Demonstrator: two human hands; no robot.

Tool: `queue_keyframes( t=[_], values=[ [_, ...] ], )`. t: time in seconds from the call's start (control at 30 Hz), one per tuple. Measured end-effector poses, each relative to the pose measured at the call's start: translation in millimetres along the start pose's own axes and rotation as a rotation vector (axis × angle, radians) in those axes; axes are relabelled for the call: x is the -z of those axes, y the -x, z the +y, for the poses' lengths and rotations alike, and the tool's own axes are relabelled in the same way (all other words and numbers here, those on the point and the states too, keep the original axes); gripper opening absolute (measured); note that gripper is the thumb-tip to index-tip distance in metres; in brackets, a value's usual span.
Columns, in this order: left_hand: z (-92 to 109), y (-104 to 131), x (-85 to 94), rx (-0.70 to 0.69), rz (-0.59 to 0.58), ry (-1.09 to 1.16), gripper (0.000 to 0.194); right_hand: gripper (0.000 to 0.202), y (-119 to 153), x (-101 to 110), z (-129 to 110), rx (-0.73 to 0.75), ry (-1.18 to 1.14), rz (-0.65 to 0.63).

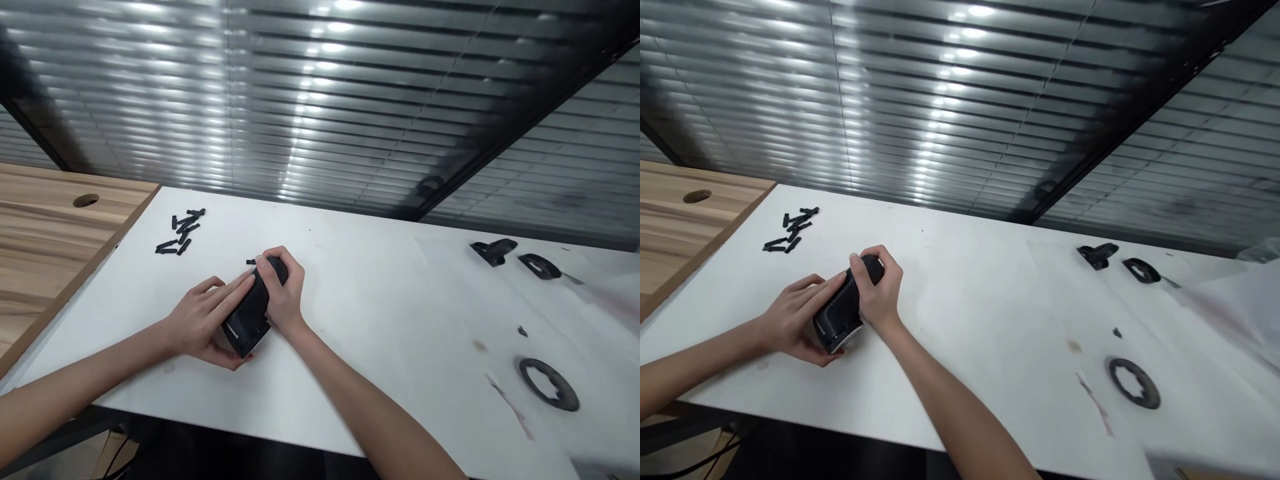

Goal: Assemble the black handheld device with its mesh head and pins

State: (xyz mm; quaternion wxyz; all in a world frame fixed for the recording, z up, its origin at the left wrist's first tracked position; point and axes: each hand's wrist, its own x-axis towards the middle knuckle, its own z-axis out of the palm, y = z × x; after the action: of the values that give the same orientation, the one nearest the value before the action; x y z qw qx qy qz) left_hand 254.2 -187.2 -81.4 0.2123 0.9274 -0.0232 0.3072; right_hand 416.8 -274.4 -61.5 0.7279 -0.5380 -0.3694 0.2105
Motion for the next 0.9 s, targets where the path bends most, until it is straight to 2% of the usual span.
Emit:
queue_keyframes(
  t=[0.1, 0.23, 0.33, 0.4, 0.5, 0.57, 0.63, 0.7, 0.8, 0.9],
  values=[
    [-2.1, -2.2, -0.2, -0.001, -0.006, 0.029, 0.104, 0.03, -3.7, 5.0, 1.6, -0.013, -0.008, -0.009],
    [-4.0, -5.0, 3.8, 0.159, 0.033, 0.156, 0.094, 0.035, -10.3, 11.6, 4.9, 0.001, 0.04, -0.053],
    [-4.1, -5.0, 7.9, 0.294, 0.139, 0.431, 0.093, 0.05, -12.9, 13.9, 6.1, -0.053, 0.086, -0.099],
    [-6.7, -6.0, 8.8, 0.37, 0.251, 0.679, 0.094, 0.058, -13.8, 14.1, 6.8, -0.109, 0.149, -0.16],
    [-16.8, -13.2, 9.9, 0.477, 0.427, 1.057, 0.091, 0.051, -13.8, 12.1, 8.3, -0.132, 0.277, -0.296],
    [-24.7, -20.8, 13.0, 0.645, 0.402, 1.271, 0.088, 0.051, -12.3, 10.1, 9.2, -0.081, 0.387, -0.405],
    [-30.0, -27.2, 17.4, 0.798, 0.281, 1.427, 0.083, 0.058, -10.2, 8.6, 9.8, -0.026, 0.478, -0.473],
    [-31.5, -30.0, 20.9, 0.839, 0.207, 1.49, 0.073, 0.065, -8.8, 8.9, 9.5, -0.001, 0.518, -0.496],
    [-29.3, -29.2, 22.4, 0.855, 0.239, 1.465, 0.051, 0.068, -12.1, 15.6, 6.6, 0.038, 0.519, -0.488],
    [-27.7, -30.5, 23.9, 1.019, 0.328, 1.514, 0.044, 0.054, -23.8, 29.9, 4.9, 0.138, 0.531, -0.353]
  ],
)
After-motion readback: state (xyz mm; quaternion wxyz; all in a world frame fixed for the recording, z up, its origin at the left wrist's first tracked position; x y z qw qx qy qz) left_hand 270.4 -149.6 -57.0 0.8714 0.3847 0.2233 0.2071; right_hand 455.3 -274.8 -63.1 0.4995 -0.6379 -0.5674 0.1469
